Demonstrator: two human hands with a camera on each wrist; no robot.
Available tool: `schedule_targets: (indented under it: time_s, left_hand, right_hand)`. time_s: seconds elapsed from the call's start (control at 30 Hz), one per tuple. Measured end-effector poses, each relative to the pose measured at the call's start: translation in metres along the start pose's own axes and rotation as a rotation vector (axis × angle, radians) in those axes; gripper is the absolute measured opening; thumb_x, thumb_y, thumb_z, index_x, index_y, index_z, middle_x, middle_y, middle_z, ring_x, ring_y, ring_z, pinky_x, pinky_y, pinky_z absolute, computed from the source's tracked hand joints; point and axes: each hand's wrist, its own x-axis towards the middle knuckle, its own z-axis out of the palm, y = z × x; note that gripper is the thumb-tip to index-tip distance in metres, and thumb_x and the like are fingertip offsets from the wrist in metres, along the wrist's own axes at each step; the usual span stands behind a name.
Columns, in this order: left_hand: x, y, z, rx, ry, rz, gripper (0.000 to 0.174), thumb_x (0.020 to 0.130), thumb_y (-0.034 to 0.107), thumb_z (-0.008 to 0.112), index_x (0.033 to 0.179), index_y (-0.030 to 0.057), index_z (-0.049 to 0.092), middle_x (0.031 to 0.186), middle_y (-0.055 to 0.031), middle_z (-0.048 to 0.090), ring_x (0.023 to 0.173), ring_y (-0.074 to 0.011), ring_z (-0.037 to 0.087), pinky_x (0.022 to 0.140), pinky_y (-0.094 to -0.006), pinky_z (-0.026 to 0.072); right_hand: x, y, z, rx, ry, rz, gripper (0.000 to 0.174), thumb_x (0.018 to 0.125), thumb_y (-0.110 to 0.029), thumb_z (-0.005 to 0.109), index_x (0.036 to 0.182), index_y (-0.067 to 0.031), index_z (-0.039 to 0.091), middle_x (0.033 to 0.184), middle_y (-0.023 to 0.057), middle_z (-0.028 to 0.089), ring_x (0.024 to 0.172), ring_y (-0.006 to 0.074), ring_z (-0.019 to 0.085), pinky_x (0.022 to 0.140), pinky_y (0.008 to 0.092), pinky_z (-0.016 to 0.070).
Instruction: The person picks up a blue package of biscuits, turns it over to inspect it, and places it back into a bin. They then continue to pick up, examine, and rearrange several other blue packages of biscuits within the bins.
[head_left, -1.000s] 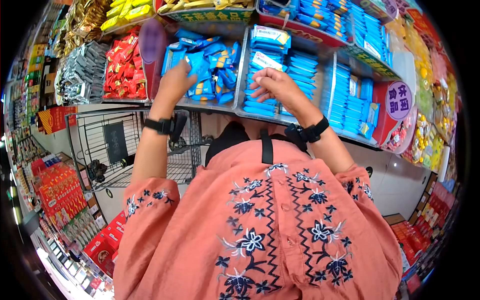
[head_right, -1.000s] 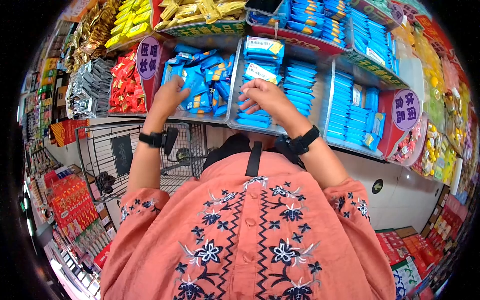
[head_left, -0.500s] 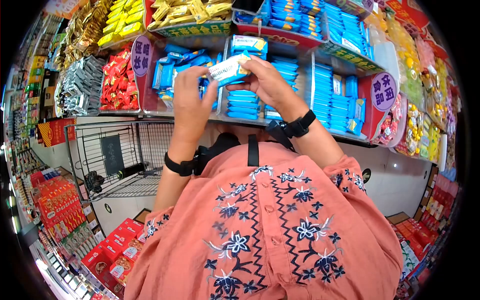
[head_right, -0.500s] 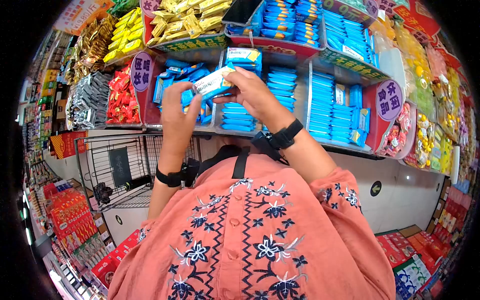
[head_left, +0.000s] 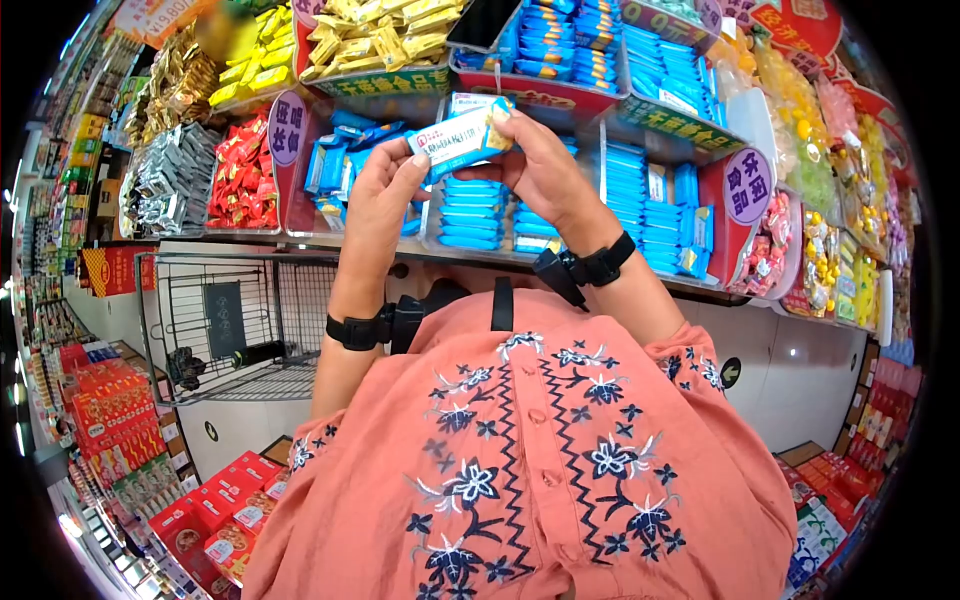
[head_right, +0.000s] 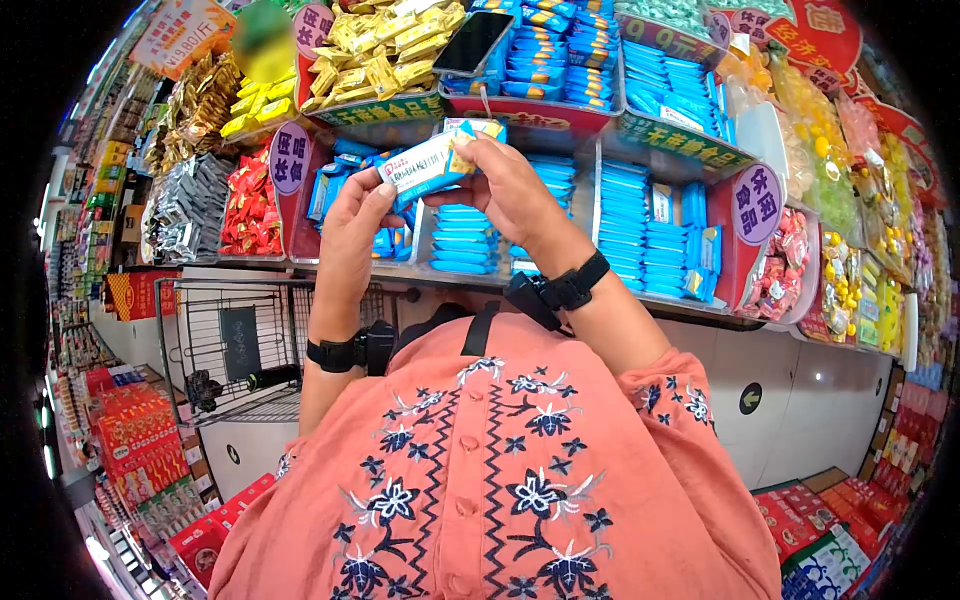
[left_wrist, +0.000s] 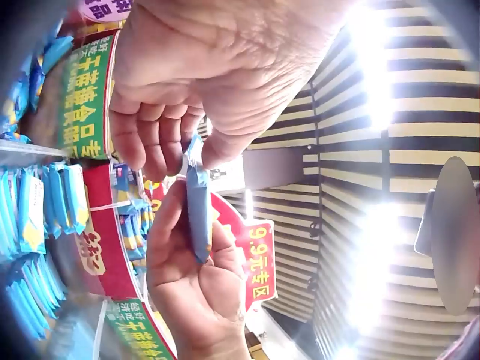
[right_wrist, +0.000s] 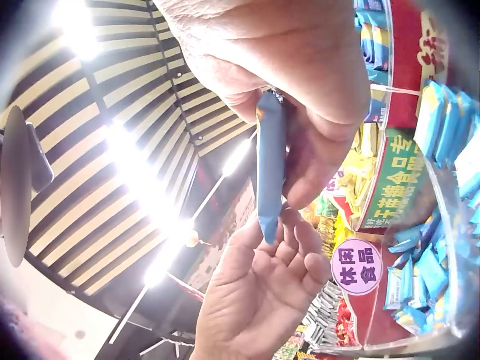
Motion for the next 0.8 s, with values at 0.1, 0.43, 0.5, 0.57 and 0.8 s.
schedule_targets:
  time_s: [0.1, 0.43, 0.5, 0.57, 0.8]
  left_hand:
    - [0.0, 0.001, 0.005, -0.014, 0.001, 0.012, 0.035, 0.097, 0.02, 0.062, 0.122, -0.002, 0.055, 0.109, -0.0042, 0.063, 0.092, -0.0077, 0.058, 0.074, -0.0223, 0.0477]
    - [0.014, -0.012, 0.018, 0.014, -0.035, 0.024, 0.035, 0.095, 0.019, 0.064, 0.123, 0.0, 0.054, 0.104, -0.0036, 0.063, 0.087, -0.0073, 0.057, 0.072, -0.0225, 0.0479]
    - [0.026, -0.015, 0.023, 0.115, -0.094, 0.009, 0.038, 0.095, 0.02, 0.064, 0.126, 0.0, 0.053, 0.104, -0.0044, 0.064, 0.088, -0.0075, 0.058, 0.072, -0.023, 0.0481]
    - [0.037, -0.016, 0.03, 0.227, -0.146, 0.006, 0.045, 0.093, 0.023, 0.067, 0.13, 0.0015, 0.053, 0.107, -0.0052, 0.065, 0.092, -0.0107, 0.059, 0.077, -0.0255, 0.0486]
    - [0.073, -0.031, 0.076, 0.633, -0.521, 0.066, 0.041, 0.09, 0.025, 0.07, 0.122, 0.0012, 0.061, 0.1, -0.0074, 0.068, 0.086, -0.0133, 0.062, 0.077, -0.0298, 0.0511]
  right_hand:
    - [-0.004, -0.004, -0.003, -0.003, -0.005, -0.018, 0.034, 0.1, -0.025, 0.049, 0.122, 0.0012, 0.053, 0.114, 0.014, 0.065, 0.106, 0.0257, 0.065, 0.089, 0.0439, 0.058]
    - [-0.012, -0.021, -0.032, -0.347, 0.041, -0.026, 0.036, 0.095, -0.024, 0.062, 0.122, -0.0005, 0.056, 0.107, 0.0077, 0.066, 0.09, 0.0156, 0.066, 0.072, 0.0287, 0.0577]
    - [-0.017, -0.028, -0.04, -0.429, 0.081, -0.044, 0.036, 0.094, -0.025, 0.064, 0.12, -0.0015, 0.057, 0.106, 0.0066, 0.065, 0.09, 0.0142, 0.065, 0.072, 0.0284, 0.0573]
    - [-0.02, -0.028, -0.059, -0.5, 0.092, -0.047, 0.036, 0.091, -0.027, 0.069, 0.118, -0.0035, 0.059, 0.104, 0.0044, 0.065, 0.09, 0.0118, 0.064, 0.072, 0.0278, 0.0568]
    - [-0.042, -0.031, -0.099, -0.568, 0.153, 0.025, 0.034, 0.093, -0.026, 0.067, 0.119, -0.0038, 0.059, 0.108, 0.0044, 0.064, 0.096, 0.0107, 0.063, 0.076, 0.0275, 0.0563]
